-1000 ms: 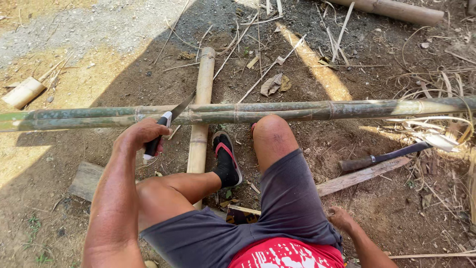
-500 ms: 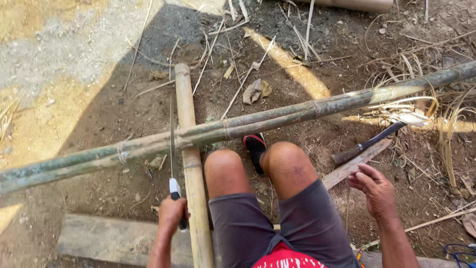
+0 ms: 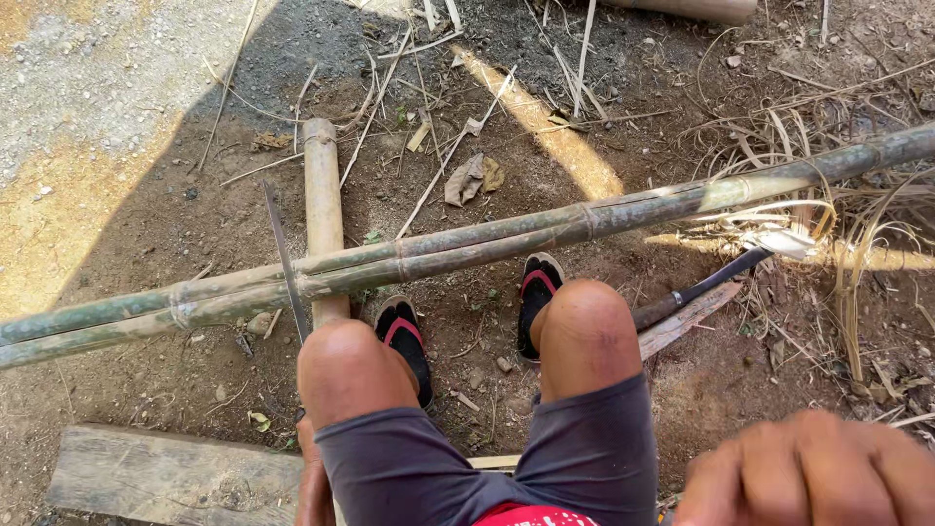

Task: The person saws through a long bamboo pole using a hand saw while sitting on the ground, holding the pole in place with their feet and another person's assistance.

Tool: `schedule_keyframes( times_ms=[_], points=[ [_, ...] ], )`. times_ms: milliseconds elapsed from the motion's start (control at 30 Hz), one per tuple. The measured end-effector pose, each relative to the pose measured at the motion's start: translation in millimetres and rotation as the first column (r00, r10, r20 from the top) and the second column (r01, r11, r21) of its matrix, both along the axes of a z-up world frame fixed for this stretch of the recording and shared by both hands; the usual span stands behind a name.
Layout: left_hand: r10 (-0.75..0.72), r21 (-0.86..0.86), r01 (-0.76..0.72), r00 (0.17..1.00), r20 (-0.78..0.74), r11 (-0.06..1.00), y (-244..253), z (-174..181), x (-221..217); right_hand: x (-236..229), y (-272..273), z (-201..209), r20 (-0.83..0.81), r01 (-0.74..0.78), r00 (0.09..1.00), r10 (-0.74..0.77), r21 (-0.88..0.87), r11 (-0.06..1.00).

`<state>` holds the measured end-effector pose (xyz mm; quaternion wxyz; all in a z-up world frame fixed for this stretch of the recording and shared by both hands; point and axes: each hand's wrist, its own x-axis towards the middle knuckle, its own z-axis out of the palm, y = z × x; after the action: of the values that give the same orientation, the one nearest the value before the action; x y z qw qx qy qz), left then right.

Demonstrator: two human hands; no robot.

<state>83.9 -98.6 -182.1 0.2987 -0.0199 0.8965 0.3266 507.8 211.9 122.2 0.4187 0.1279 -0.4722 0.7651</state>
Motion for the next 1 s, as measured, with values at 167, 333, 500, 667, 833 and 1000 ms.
schedule_keyframes(
  times_ms=[167,333,500,667,833,1000],
  points=[
    [0.053,-0.013,-0.054,0.999,-0.012,0.998,-5.1,-9.9,11.9,17.0,16.5,-4.6,0.011,-0.018,1.000,0.018,-0.010,1.000],
    [0.017,0.019,-0.016,0.998,-0.063,1.000,-4.1,-11.9,-1.1,19.8,-0.4,-8.8,-0.014,-0.010,1.000,0.010,-0.015,1.000],
    [-0.027,0.113,0.040,0.993,-0.114,0.993,4.7,-10.4,-3.4,0.9,-30.2,13.1,-0.047,-0.078,0.996,0.079,0.030,0.997],
    [-0.060,0.238,0.100,0.984,-0.168,0.966,-3.8,-6.8,11.7,-44.9,-58.8,53.8,-0.096,-0.174,0.978,0.184,0.102,0.979],
    [-0.083,0.375,0.157,0.975,-0.208,0.914,9.4,-9.8,2.6,-135.4,-63.6,60.4,-0.071,-0.109,0.991,0.116,0.094,0.990],
    [-0.011,0.485,0.073,0.992,-0.129,0.872,5.0,-10.4,14.1,-225.0,-33.1,-14.4,0.304,0.013,0.952,0.031,-0.140,0.990]
  ],
)
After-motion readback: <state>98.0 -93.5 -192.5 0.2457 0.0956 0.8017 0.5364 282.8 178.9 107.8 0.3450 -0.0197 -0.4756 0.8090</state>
